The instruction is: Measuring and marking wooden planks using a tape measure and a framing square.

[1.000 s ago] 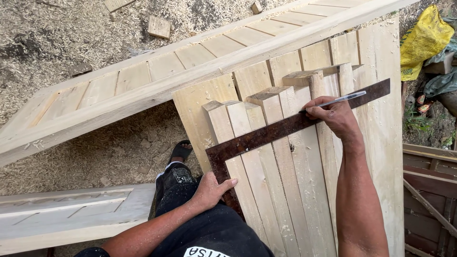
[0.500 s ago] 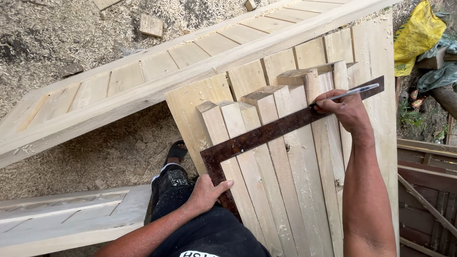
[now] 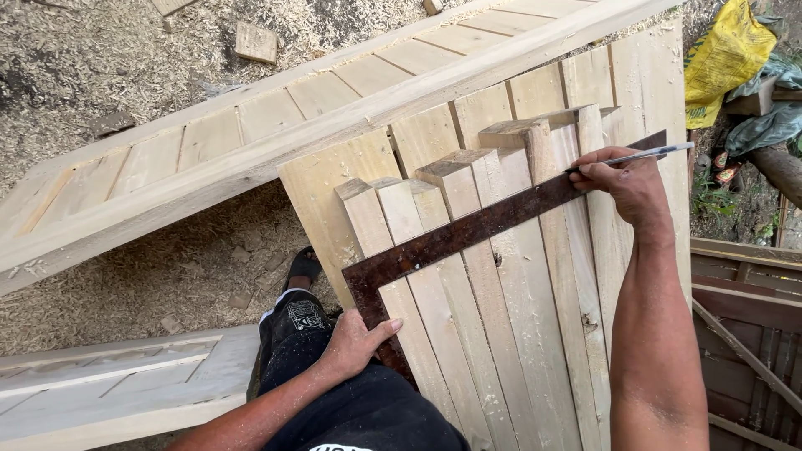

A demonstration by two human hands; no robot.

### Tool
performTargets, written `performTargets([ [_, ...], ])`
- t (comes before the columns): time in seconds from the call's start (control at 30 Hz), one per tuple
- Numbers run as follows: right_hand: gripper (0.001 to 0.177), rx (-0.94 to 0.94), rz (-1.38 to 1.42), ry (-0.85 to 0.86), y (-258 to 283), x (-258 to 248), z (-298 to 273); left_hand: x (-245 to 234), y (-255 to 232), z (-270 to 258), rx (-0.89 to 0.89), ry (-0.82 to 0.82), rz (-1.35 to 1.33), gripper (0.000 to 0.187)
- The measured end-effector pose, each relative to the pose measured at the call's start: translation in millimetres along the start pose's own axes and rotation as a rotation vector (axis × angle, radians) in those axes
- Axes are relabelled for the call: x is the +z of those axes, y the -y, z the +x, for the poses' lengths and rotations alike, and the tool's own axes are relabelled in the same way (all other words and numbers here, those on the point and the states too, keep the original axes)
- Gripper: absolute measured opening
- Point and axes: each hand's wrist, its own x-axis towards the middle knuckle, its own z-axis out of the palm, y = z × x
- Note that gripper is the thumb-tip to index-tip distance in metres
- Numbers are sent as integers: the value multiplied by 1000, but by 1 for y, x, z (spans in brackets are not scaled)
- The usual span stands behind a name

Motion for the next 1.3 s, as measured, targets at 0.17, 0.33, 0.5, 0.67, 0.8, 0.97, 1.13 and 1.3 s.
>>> performTargets([
  [0.17, 14, -5, -37, 20, -4, -1, 3, -1, -3, -1, -28, 11, 0, 73],
  [0.33, 15, -7, -144, 33, 4, 4, 4, -1, -2, -1, -13, 17, -20, 71],
  [0.5, 13, 16, -123, 37, -1, -9, 13, -1, 0, 1, -45, 36, 0, 74],
  [0.67, 12, -7, -96, 9, -6, -30, 18, -1, 1, 0, -56, 48, 5, 78],
  [0.8, 13, 27, -82, -16, -9, -35, 25, 0, 3, 2, -54, 41, 21, 79],
  [0.97, 13, 51, -103, -15, -11, -39, 29, -1, 2, 2, -51, 46, 19, 80],
  [1.13, 12, 77, -57, -25, -1, -44, 32, -2, -1, 2, -50, 32, 15, 79],
  [1.3, 9, 53, -1, -102, 2, -54, 32, -1, -1, 1, -59, 29, 5, 78],
])
